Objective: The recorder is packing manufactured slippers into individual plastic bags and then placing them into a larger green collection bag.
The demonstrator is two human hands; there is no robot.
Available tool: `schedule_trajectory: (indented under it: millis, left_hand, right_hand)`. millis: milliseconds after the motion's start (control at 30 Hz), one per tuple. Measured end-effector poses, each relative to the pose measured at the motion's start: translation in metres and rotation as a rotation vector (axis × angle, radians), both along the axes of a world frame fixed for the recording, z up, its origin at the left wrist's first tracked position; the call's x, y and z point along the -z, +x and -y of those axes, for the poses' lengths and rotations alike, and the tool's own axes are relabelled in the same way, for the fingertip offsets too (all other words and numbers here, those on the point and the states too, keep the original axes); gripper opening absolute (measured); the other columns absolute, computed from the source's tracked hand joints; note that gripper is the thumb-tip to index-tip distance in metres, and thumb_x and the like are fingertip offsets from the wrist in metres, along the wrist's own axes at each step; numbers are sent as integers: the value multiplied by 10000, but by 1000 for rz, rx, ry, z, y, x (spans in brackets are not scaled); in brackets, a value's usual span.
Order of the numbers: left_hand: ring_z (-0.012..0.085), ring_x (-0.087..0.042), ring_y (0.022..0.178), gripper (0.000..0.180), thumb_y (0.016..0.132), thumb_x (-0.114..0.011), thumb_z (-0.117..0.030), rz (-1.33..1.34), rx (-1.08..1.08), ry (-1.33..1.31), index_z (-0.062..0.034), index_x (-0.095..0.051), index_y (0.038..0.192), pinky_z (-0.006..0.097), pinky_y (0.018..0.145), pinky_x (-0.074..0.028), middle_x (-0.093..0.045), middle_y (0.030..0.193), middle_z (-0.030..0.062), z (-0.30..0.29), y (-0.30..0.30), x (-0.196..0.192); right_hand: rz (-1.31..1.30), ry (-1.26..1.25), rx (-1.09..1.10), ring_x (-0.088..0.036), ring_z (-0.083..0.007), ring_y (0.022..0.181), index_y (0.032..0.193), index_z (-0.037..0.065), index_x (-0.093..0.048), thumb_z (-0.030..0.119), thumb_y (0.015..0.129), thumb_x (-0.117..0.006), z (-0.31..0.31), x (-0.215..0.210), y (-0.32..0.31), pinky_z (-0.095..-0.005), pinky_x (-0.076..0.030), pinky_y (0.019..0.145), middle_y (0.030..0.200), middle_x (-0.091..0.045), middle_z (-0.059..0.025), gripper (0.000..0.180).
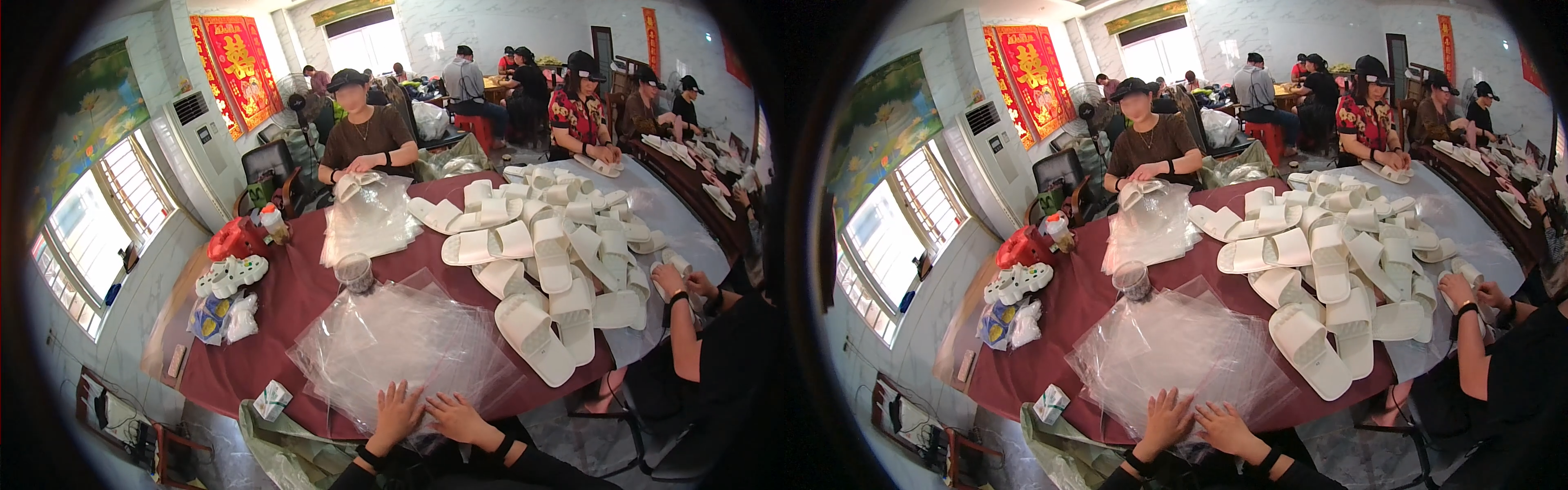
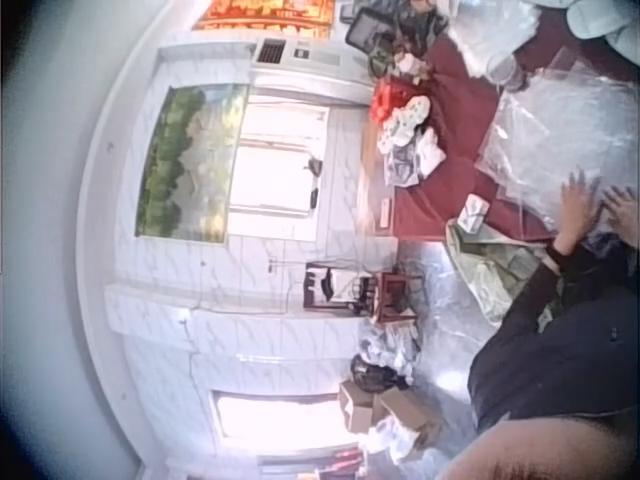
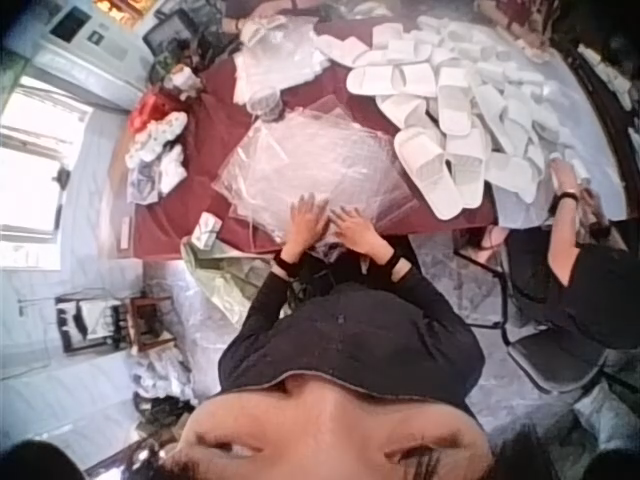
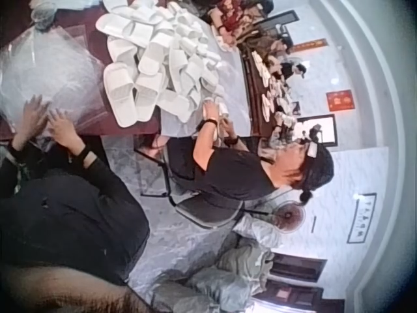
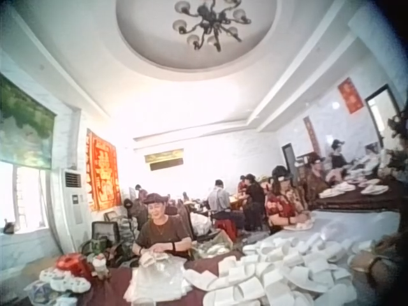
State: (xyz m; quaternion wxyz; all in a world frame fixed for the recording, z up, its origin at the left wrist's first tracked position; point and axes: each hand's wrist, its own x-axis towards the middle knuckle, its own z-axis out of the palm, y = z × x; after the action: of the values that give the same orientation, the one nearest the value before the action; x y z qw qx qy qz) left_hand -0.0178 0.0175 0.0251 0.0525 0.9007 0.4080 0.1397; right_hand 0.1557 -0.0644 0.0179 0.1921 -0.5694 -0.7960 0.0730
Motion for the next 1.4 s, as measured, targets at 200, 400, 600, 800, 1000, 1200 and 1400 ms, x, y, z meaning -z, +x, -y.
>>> schedule_trajectory:
  millis: [200, 400, 600, 800, 1000, 1200, 1400]
  left_hand:
    - [431, -318, 1289, 483, 856, -559, -391, -14, -16, -33, -240, -490, 1310, 615, 1040, -200, -389, 1379, 194, -2, 6, 1]
    - [437, -298, 1296, 460, 855, -560, -360, 52, -63, -50, -182, -519, 1277, 604, 1055, -171, -381, 1386, 205, -9, 13, -6]
    - [437, -314, 1287, 457, 852, -555, -362, 65, -107, 25, -179, -526, 1270, 597, 1056, -183, -387, 1384, 202, -7, 11, -3]
    - [413, -333, 1286, 449, 860, -542, -393, 69, -110, 46, -214, -529, 1271, 585, 1060, -192, -413, 1368, 184, -4, 13, 2]
    - [398, -341, 1286, 443, 864, -538, -402, 83, -133, 47, -232, -530, 1273, 576, 1064, -190, -422, 1365, 169, -1, 7, -2]
    - [396, -330, 1296, 440, 862, -546, -400, 102, -137, 56, -240, -531, 1272, 560, 1074, -172, -404, 1380, 168, -2, 8, -1]
    - [373, -350, 1290, 430, 860, -545, -418, 120, -133, 80, -233, -560, 1248, 555, 1074, -194, -433, 1362, 159, -3, 10, 3]
  right_hand:
    - [-113, 98, 138, -493, -279, 1153, 1157, 113, -570, 290, 846, -591, -1, -10, 26, -491, -353, 972, 1232, -542, -106, 359]
    - [-185, 211, 272, -488, -308, 1151, 1134, 96, -588, 236, 813, -629, 6, -40, 71, -472, -360, 972, 1225, -538, -137, 352]
    - [-215, 321, 591, -441, -399, 1170, 1128, 90, -605, 185, 787, -636, 10, -65, 110, -491, -340, 992, 1262, -478, -226, 355]
    - [-155, 228, 927, -327, -455, 1262, 1050, 100, -657, 187, 788, -625, 13, -26, 177, -495, -275, 1051, 1339, -360, -321, 277]
    - [-92, 49, 710, -261, -462, 1305, 1196, 100, -610, 238, 800, -623, -5, -4, 215, -496, -237, 1068, 1399, -256, -345, 420]
    - [-277, -44, 700, -340, -409, 1272, 1168, 57, -605, 203, 797, -594, -37, 8, 242, -487, -285, 1036, 1334, -374, -288, 399]
    - [-869, -69, 676, -441, -315, 1212, 1203, -26, -529, 115, 808, -548, -48, 4, 252, -377, -357, 1006, 1252, -472, -183, 421]
